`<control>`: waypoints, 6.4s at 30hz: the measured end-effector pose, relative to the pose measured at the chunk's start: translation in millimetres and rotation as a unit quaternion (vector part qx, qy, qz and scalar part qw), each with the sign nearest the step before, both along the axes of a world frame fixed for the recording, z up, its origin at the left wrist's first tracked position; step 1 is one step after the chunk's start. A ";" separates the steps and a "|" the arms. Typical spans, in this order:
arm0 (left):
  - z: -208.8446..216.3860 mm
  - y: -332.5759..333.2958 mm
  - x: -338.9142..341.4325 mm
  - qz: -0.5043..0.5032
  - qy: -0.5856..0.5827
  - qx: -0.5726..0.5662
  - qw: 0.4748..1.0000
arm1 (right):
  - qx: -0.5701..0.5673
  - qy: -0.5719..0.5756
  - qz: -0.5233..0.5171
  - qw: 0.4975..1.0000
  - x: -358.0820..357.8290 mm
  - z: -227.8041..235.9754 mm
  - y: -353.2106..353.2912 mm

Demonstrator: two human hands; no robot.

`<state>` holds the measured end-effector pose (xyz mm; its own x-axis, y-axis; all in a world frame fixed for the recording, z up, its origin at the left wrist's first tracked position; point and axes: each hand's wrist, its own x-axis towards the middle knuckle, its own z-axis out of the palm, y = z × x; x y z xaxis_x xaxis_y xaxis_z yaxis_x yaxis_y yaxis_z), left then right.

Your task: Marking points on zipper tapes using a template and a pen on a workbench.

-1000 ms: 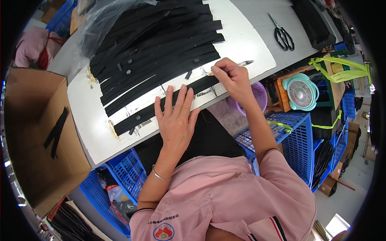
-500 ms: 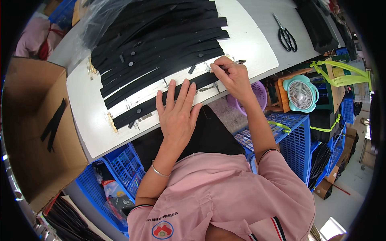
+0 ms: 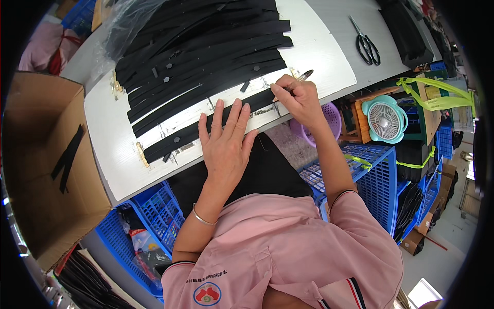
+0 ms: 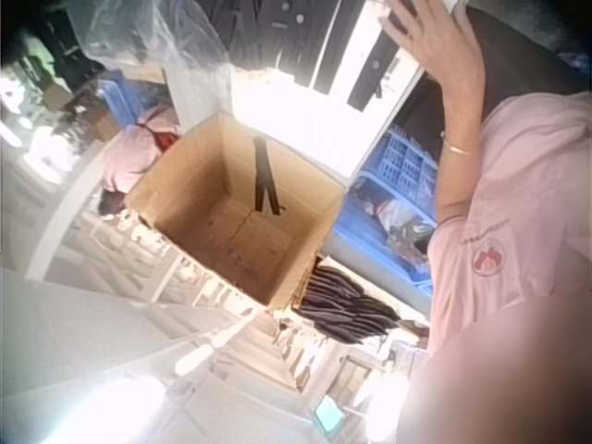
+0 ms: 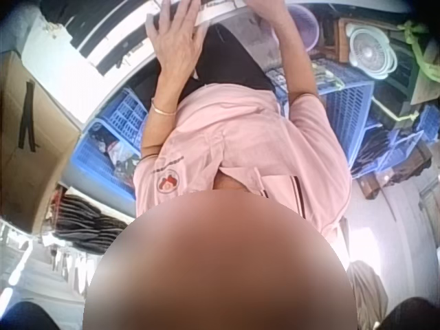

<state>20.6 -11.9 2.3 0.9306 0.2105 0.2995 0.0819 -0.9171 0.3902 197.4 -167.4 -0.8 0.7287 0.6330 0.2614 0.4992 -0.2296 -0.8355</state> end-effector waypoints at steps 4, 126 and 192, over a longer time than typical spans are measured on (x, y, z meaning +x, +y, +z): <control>1.1 0.8 -1.0 0.002 0.001 -0.005 1.000 | -0.012 -0.057 0.012 0.998 0.6 -0.1 3.4; -14.2 71.1 -109.1 0.200 -0.122 -0.073 0.969 | 0.029 -0.099 0.191 0.976 -105.0 12.9 174.5; 12.4 44.6 13.1 -0.012 -0.071 -0.171 0.983 | -0.102 -0.284 -0.005 0.953 -104.2 -6.1 15.7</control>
<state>33.7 32.7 14.8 0.8905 0.3002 0.3419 -0.0153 -0.7313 0.6819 93.2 -151.8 -6.9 0.5122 0.7064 0.4884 0.8549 -0.3652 -0.3684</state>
